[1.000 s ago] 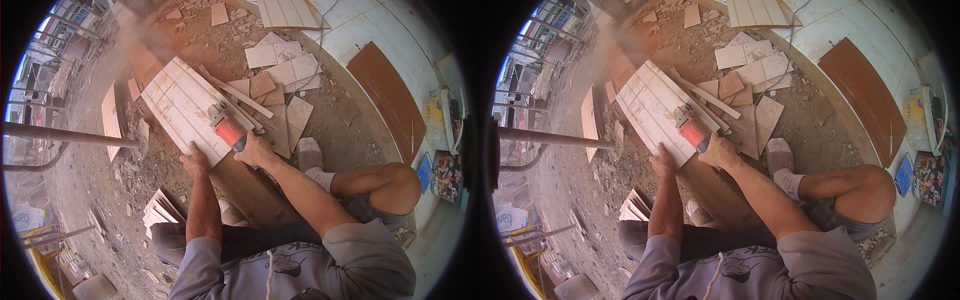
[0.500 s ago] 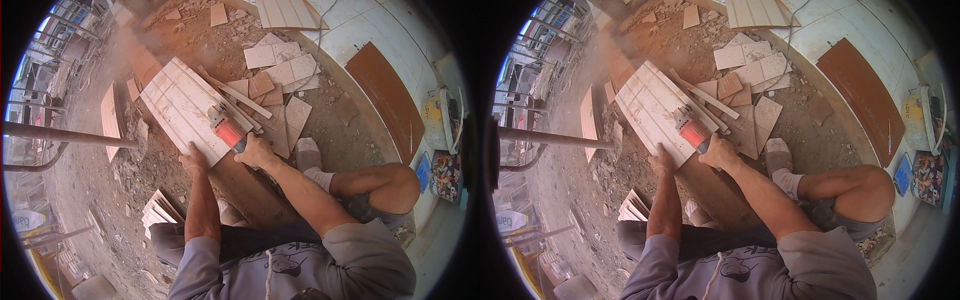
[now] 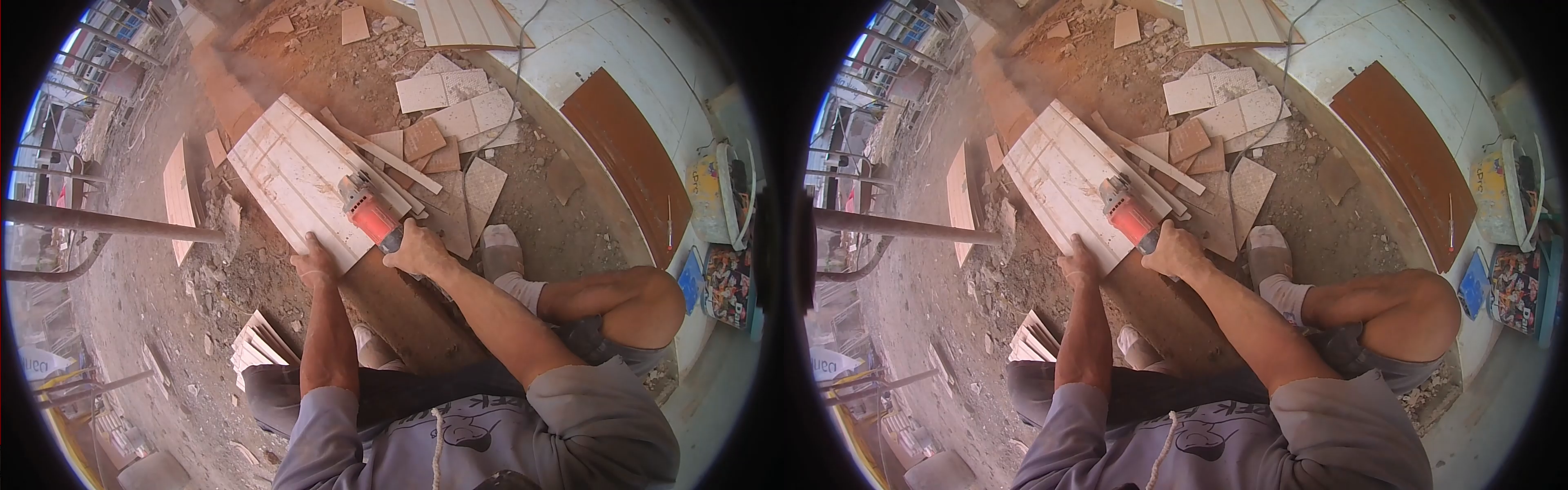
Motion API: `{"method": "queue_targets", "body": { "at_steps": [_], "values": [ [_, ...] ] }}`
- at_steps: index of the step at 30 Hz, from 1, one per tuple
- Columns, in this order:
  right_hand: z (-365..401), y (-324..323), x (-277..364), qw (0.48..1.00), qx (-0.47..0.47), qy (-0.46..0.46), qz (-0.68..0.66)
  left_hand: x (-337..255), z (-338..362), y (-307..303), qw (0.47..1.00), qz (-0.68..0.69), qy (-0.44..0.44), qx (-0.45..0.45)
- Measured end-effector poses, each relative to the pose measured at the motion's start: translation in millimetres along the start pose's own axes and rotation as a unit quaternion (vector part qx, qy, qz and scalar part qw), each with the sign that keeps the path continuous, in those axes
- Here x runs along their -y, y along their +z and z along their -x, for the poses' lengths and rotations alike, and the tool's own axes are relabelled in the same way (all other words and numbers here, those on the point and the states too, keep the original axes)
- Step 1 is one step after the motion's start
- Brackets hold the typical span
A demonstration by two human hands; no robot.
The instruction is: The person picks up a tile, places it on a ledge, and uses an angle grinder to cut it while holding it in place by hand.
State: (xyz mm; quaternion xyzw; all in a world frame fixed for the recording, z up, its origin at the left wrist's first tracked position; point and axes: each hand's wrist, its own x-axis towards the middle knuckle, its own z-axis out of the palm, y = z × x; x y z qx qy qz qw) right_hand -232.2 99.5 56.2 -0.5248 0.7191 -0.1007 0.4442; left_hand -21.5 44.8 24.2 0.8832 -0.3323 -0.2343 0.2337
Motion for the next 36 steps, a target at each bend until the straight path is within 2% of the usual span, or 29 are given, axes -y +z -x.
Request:
{"method": "queue_targets", "body": {
  "at_steps": [36],
  "values": [
    [9.7,-2.0,-6.2,1.000,0.018,0.008,-0.011,4.8,-3.8,4.8,1.000,0.009,0.013,-0.014]
  ]
}}
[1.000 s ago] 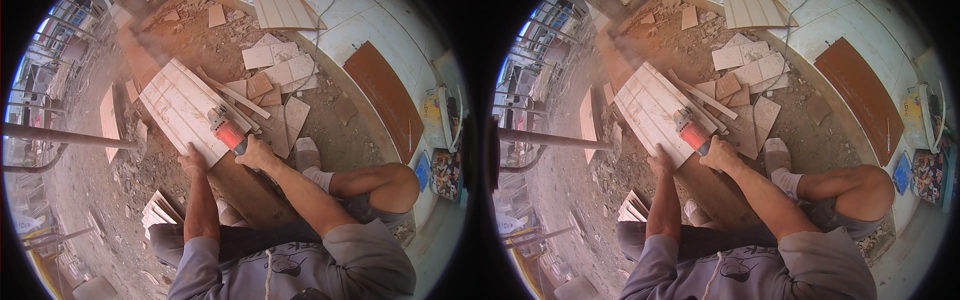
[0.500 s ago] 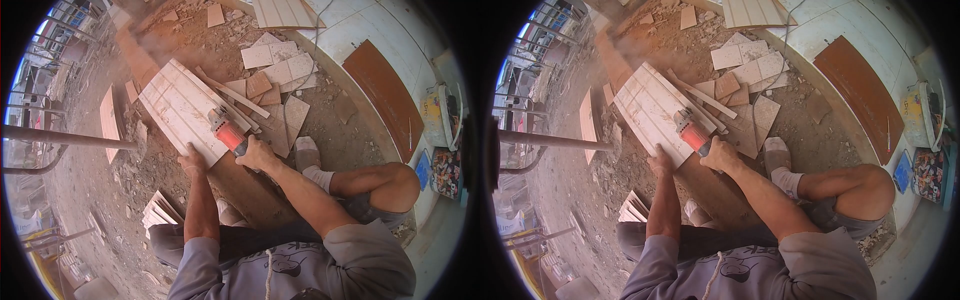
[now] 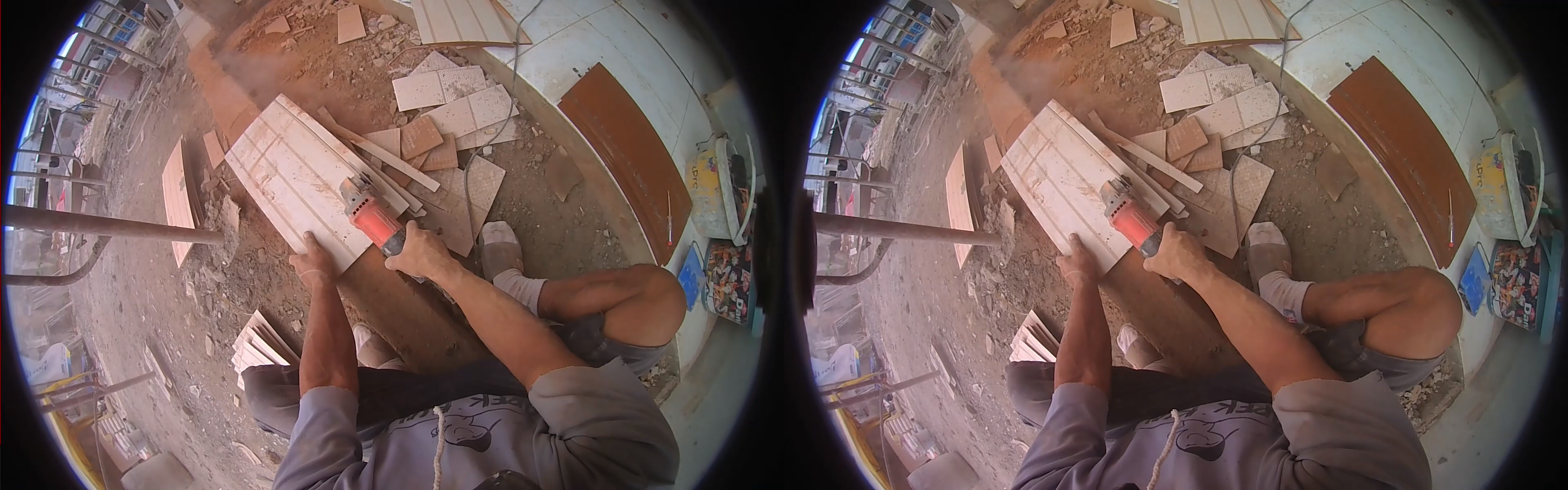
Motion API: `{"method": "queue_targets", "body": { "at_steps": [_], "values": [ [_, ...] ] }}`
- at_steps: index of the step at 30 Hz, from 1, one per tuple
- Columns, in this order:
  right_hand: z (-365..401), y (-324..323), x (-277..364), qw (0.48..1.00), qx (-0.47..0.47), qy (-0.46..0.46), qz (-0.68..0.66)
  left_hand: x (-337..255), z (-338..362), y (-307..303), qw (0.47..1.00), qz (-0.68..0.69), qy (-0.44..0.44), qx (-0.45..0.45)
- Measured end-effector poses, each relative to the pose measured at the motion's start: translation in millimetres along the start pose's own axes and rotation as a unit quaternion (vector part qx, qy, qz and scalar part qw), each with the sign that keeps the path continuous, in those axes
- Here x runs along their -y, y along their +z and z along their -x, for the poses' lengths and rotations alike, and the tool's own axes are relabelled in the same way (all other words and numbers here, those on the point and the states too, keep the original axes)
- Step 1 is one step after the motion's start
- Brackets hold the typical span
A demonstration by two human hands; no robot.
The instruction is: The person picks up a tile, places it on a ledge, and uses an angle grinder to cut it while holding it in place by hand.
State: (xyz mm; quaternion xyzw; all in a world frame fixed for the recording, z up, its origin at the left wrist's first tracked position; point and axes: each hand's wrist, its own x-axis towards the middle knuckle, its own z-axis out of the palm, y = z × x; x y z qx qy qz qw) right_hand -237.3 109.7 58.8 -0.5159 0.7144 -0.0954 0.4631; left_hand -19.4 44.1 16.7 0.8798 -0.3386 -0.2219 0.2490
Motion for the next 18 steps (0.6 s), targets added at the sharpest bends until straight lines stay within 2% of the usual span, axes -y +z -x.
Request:
{"method": "queue_targets", "body": {
  "at_steps": [18],
  "values": [
    [7.1,-4.0,-1.1,1.000,0.008,0.008,0.006,3.7,-3.5,1.1,1.000,-0.001,0.006,0.004]
  ]
}}
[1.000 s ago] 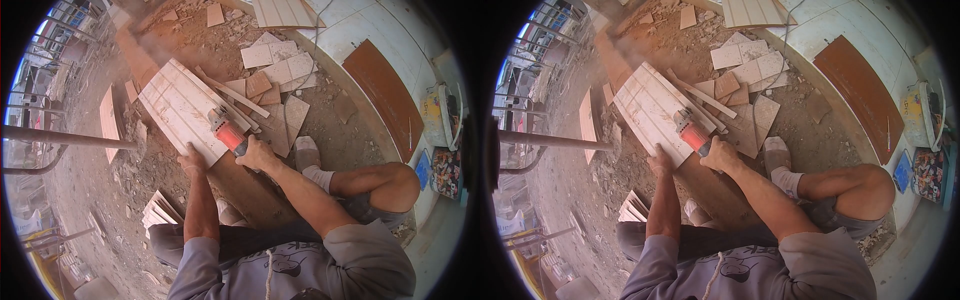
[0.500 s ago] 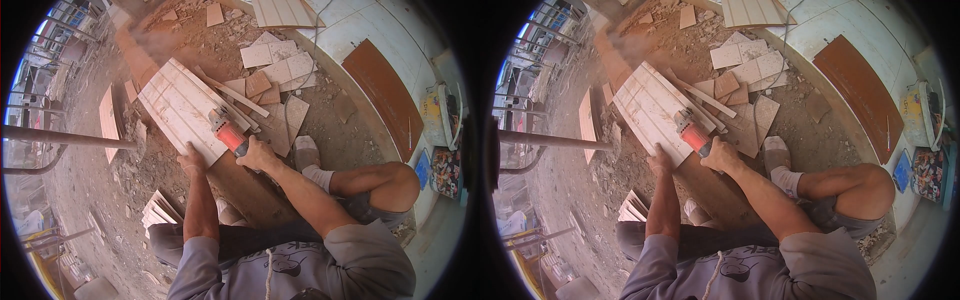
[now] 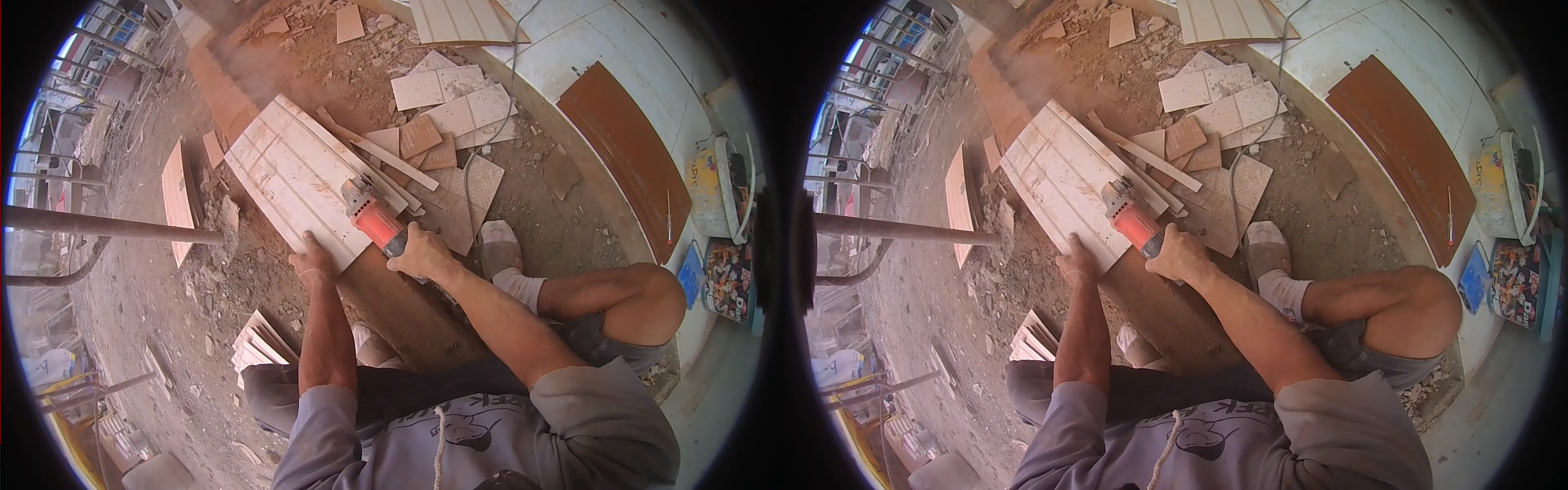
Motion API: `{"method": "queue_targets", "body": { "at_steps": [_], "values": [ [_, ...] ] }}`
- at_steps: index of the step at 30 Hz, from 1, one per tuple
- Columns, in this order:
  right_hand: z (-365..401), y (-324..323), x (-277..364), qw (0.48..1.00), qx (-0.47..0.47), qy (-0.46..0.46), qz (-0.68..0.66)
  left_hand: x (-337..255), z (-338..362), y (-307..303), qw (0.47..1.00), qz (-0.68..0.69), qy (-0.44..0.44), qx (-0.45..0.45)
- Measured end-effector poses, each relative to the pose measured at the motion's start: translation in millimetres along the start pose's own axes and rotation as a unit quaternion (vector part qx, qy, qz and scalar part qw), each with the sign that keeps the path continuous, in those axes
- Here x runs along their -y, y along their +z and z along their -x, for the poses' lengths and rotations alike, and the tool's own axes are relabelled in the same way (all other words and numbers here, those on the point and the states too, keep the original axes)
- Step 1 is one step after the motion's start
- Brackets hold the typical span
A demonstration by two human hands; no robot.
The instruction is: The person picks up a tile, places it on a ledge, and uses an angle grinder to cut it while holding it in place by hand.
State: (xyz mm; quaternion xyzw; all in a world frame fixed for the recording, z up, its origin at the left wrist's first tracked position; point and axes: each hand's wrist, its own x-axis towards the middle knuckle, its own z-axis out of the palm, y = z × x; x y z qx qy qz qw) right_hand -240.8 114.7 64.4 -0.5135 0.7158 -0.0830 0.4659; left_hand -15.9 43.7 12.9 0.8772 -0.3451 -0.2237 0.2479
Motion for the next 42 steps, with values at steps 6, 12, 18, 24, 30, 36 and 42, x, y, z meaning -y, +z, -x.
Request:
{"method": "queue_targets", "body": {
  "at_steps": [6,12,18,24,30,36,42],
  "values": [
    [0.2,0.5,-0.8,1.000,0.003,0.004,0.002,2.1,-2.1,2.0,1.000,-0.002,-0.005,-0.002],
    [0.1,0.5,-3.2,1.000,0.009,0.004,-0.004,3.9,-4.8,3.3,1.000,0.005,-0.002,0.001],
    [-0.9,4.1,-8.0,1.000,0.003,0.002,-0.009,3.6,-4.1,3.0,1.000,0.000,-0.010,0.004],
    [1.4,3.0,-8.0,1.000,0.001,0.001,-0.006,-1.1,0.6,1.3,1.000,-0.003,-0.005,0.000],
    [2.0,5.2,-11.4,1.000,-0.002,-0.006,0.008,0.1,-0.9,1.7,1.000,-0.001,-0.010,0.002],
    [5.6,3.7,-11.6,1.000,0.002,-0.001,0.004,2.2,-3.1,1.4,1.000,0.003,-0.008,0.011],
    [7.8,3.1,-13.4,1.000,0.000,-0.003,-0.005,5.8,-5.5,5.6,1.000,0.006,0.007,-0.003]
  ]
}}
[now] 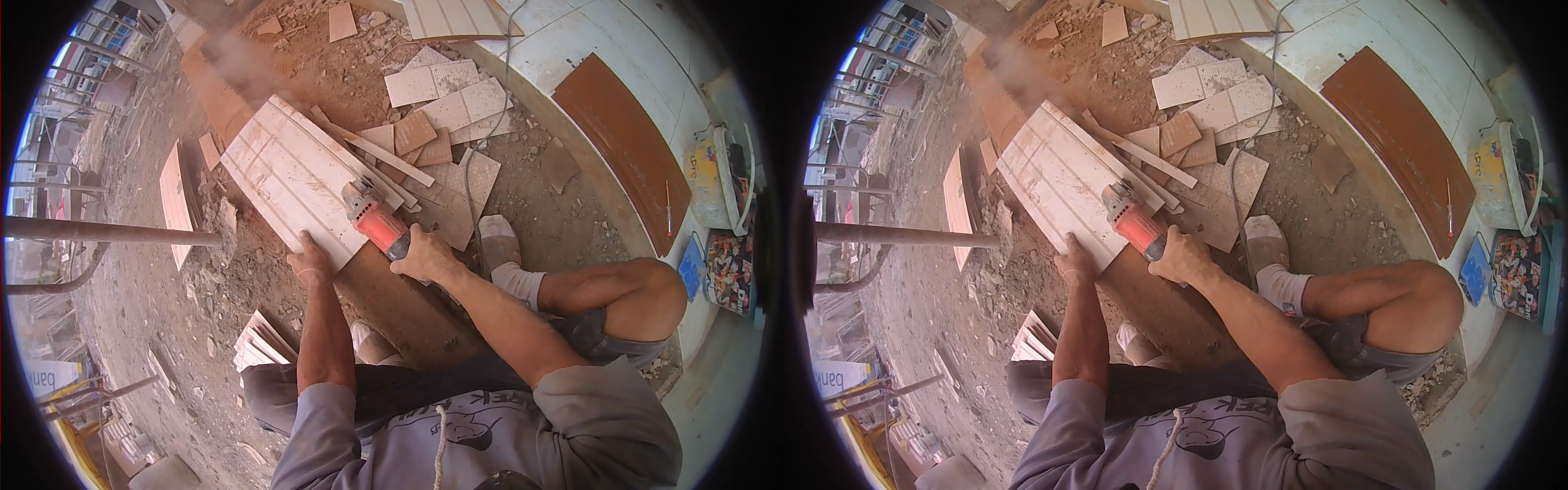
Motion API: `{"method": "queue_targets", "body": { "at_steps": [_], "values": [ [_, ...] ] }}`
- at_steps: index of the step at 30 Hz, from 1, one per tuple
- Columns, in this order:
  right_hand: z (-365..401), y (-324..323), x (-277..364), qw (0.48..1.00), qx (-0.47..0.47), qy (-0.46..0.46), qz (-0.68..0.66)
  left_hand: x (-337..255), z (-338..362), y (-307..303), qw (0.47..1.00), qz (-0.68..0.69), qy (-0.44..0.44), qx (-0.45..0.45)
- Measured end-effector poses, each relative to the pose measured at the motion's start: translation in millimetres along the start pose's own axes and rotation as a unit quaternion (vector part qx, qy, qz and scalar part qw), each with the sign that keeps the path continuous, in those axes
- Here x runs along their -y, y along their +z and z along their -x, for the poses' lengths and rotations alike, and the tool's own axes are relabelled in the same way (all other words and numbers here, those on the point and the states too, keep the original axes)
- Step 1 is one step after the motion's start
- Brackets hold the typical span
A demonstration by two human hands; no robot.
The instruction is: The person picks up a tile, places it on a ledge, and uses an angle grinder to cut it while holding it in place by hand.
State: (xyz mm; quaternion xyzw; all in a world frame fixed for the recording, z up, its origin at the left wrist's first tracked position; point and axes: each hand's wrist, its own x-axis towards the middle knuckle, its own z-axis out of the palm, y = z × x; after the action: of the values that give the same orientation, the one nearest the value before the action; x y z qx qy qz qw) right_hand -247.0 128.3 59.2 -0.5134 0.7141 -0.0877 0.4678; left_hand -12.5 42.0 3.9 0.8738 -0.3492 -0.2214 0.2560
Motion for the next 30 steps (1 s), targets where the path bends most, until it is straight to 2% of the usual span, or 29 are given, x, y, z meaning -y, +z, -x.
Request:
{"method": "queue_targets", "body": {
  "at_steps": [10,30],
  "values": [
    [4.5,-1.7,0.4,1.000,0.000,0.012,0.004,-3.5,0.3,-3.9,0.999,-0.005,-0.027,0.020],
    [10.8,0.9,-7.9,1.000,0.007,0.014,0.003,3.0,-3.8,1.3,1.000,0.003,-0.016,0.012]
  ]
}}
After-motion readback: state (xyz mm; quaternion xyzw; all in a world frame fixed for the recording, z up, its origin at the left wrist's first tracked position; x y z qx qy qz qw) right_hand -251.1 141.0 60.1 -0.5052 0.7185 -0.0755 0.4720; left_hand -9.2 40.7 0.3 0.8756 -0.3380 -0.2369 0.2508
